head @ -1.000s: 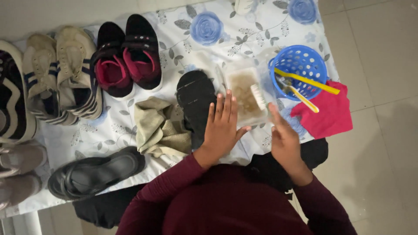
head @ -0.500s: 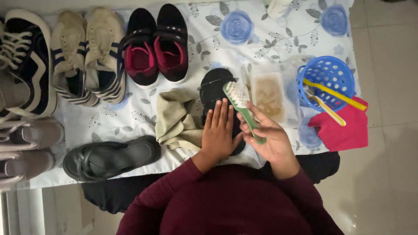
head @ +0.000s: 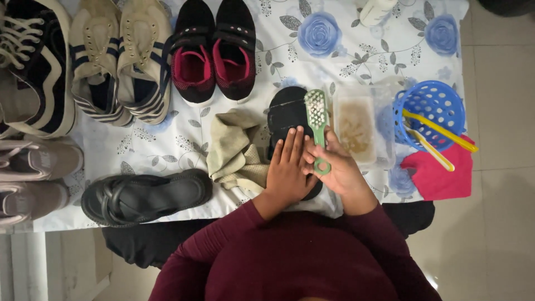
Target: The person cleans a black sandal by first wiping it with a cloth, then scrubbing the sole with a green brush, and finally wiping it again. The task is performed on a table with other shoes and cleaning supplies nearby.
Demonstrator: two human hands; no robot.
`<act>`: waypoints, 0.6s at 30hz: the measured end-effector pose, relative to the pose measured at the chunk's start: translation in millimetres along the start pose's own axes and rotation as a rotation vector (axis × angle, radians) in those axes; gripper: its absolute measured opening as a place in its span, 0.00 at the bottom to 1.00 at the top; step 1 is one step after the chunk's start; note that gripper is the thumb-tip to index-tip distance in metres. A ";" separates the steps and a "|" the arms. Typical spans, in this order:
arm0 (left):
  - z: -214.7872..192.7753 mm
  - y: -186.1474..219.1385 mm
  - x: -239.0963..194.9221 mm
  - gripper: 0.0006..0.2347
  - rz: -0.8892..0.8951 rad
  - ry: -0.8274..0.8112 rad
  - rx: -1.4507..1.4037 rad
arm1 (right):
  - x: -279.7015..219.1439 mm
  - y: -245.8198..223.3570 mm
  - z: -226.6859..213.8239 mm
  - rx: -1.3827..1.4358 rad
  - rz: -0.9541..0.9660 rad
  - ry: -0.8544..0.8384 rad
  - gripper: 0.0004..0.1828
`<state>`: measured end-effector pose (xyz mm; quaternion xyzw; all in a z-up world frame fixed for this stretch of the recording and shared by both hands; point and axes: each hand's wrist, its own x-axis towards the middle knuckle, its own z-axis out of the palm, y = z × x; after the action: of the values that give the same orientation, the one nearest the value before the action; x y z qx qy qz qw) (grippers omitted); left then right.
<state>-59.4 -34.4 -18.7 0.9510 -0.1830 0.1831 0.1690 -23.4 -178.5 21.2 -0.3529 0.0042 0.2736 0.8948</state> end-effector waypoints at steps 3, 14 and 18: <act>-4.0 0.8 0.8 0.37 -0.008 -0.034 0.018 | 0.7 4.5 -11.5 -0.085 -0.053 -0.012 0.15; -3.6 1.0 -1.0 0.38 -0.018 -0.101 -0.008 | 0.2 -31.9 13.7 -0.465 -0.137 0.034 0.32; -1.7 1.0 -1.9 0.38 -0.017 -0.135 -0.043 | 3.5 -67.0 61.6 -1.337 -0.232 0.102 0.37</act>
<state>-62.0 -34.1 -17.7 0.9589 -0.1896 0.1132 0.1784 1.2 -178.1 108.9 -0.8408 -0.1613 0.1027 0.5064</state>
